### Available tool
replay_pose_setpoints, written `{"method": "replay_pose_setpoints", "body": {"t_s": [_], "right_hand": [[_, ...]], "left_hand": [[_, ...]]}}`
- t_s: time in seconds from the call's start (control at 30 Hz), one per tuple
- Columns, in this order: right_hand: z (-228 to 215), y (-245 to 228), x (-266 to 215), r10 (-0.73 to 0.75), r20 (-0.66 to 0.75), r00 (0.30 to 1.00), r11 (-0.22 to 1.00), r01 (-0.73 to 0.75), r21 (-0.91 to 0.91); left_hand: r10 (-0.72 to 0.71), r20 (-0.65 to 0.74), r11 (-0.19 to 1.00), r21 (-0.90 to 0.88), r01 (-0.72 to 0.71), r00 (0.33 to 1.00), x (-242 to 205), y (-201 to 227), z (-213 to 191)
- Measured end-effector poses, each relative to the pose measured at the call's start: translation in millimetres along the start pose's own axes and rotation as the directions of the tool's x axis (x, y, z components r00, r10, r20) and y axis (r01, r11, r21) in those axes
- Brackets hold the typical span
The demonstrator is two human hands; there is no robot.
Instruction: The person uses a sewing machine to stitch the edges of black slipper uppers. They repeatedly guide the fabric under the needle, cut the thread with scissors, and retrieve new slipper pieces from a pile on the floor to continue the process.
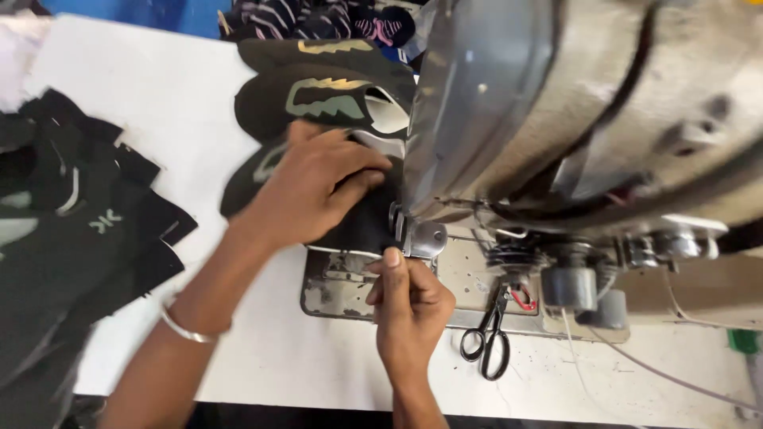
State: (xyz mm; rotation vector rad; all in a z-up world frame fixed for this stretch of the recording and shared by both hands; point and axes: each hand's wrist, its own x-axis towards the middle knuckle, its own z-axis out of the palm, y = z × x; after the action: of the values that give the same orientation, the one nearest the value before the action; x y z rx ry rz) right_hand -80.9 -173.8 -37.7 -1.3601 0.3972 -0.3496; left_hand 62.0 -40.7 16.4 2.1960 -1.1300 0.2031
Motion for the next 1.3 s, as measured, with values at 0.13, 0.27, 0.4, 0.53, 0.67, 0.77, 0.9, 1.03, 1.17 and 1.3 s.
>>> {"method": "replay_pose_setpoints", "body": {"t_s": [0.13,0.27,0.4,0.53,0.67,0.77,0.9,1.03,1.17,1.3], "right_hand": [[-22.2,23.4,-2.6,-0.019,0.106,0.994,0.999,0.022,-0.023],[-65.0,70.4,-20.8,0.209,0.338,0.918,0.94,-0.094,-0.328],[-119.5,153.1,-30.8,0.314,0.385,0.868,0.864,-0.092,-0.495],[-117.9,159.2,-30.8,0.219,0.39,0.894,0.82,0.048,-0.571],[-99.0,162.8,-29.4,0.137,0.343,0.929,0.84,0.075,-0.538],[-96.7,146.9,-36.2,0.238,0.282,0.929,0.697,0.039,-0.716],[-100.7,146.3,-34.4,0.128,0.338,0.932,0.79,0.11,-0.603],[-101.1,141.8,-33.9,0.123,0.369,0.921,0.831,0.108,-0.546],[-99.2,130.1,-36.7,0.201,0.332,0.921,0.815,0.031,-0.579],[-93.2,116.0,-35.9,0.195,0.368,0.909,0.831,0.046,-0.555]], "left_hand": [[-0.317,-0.169,0.939,0.08,0.334,0.933,-18.2,11.6,4.5],[-0.096,-0.507,0.948,0.216,0.235,0.857,-78.1,-1.1,-31.2],[-0.237,-0.628,0.531,0.555,0.64,0.741,-176.1,-40.2,-111.4],[-0.226,-0.692,0.165,0.666,0.727,0.686,-281.2,-126.9,-195.6],[-0.597,-0.598,0.161,0.564,0.81,0.535,-297.4,-144.7,-201.7],[-0.551,-0.597,0.218,0.572,0.791,0.583,-284.0,-139.8,-186.2],[-0.553,-0.672,0.144,0.506,0.851,0.493,-263.1,-155.9,-196.6],[-0.586,-0.673,0.232,0.395,0.889,0.451,-273.4,-167.8,-218.4],[-0.43,-0.726,0.491,0.31,0.814,0.536,-233.9,-23.4,-231.9],[-0.426,-0.57,0.806,0.113,0.581,0.702,-183.6,115.4,-239.1]]}}
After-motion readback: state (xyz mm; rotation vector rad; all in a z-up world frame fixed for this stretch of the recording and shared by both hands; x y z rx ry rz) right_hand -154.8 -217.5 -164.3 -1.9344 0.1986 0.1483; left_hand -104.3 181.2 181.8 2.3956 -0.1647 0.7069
